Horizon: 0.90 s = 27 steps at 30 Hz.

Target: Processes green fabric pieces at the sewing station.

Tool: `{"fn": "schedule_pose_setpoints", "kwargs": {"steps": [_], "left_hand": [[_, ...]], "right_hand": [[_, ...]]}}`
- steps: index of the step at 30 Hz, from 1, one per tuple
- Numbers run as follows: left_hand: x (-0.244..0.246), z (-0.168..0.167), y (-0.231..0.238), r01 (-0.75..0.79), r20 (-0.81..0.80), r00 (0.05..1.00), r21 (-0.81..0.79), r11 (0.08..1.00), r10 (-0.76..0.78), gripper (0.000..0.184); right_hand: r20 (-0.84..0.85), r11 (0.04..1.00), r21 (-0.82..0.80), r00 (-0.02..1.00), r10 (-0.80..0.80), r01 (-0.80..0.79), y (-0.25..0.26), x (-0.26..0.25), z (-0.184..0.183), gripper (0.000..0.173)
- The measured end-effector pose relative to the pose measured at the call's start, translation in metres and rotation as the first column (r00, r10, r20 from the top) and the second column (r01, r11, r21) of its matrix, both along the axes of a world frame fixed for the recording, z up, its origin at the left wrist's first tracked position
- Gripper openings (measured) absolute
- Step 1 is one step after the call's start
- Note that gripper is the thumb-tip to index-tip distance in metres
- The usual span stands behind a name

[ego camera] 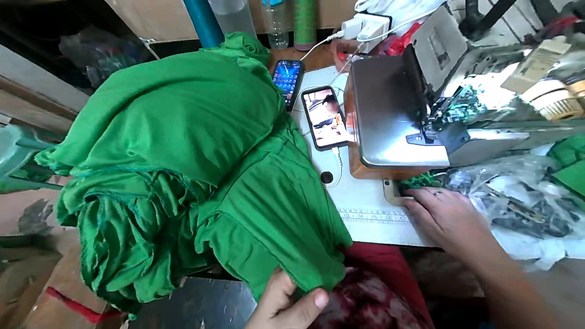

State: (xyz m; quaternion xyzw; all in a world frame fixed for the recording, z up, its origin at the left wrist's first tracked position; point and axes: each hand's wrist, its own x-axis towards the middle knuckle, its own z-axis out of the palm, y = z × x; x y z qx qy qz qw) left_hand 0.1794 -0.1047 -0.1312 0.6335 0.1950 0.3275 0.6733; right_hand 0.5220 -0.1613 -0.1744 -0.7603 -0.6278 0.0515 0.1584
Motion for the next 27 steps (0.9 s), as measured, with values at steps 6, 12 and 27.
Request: {"fn": "schedule_pose_setpoints", "kwargs": {"steps": [6,12,27], "left_hand": [[0.008,0.035,0.001,0.067,0.432,0.902,-0.129,0.989,-0.005,0.035],[0.046,0.023,0.003,0.142,0.161,0.973,0.142,0.980,-0.165,0.023],[0.079,0.031,0.030,-0.066,-0.001,0.995,0.759,0.648,0.103,0.021]], "right_hand": [[-0.039,0.945,0.326,0.999,-0.005,0.017,0.011,-0.010,0.014,0.048],[-0.052,0.982,0.189,0.999,0.008,0.002,0.006,-0.008,-0.007,0.052],[-0.669,0.878,0.473,0.619,0.410,-0.070,-0.011,-0.086,0.037,0.023]]}}
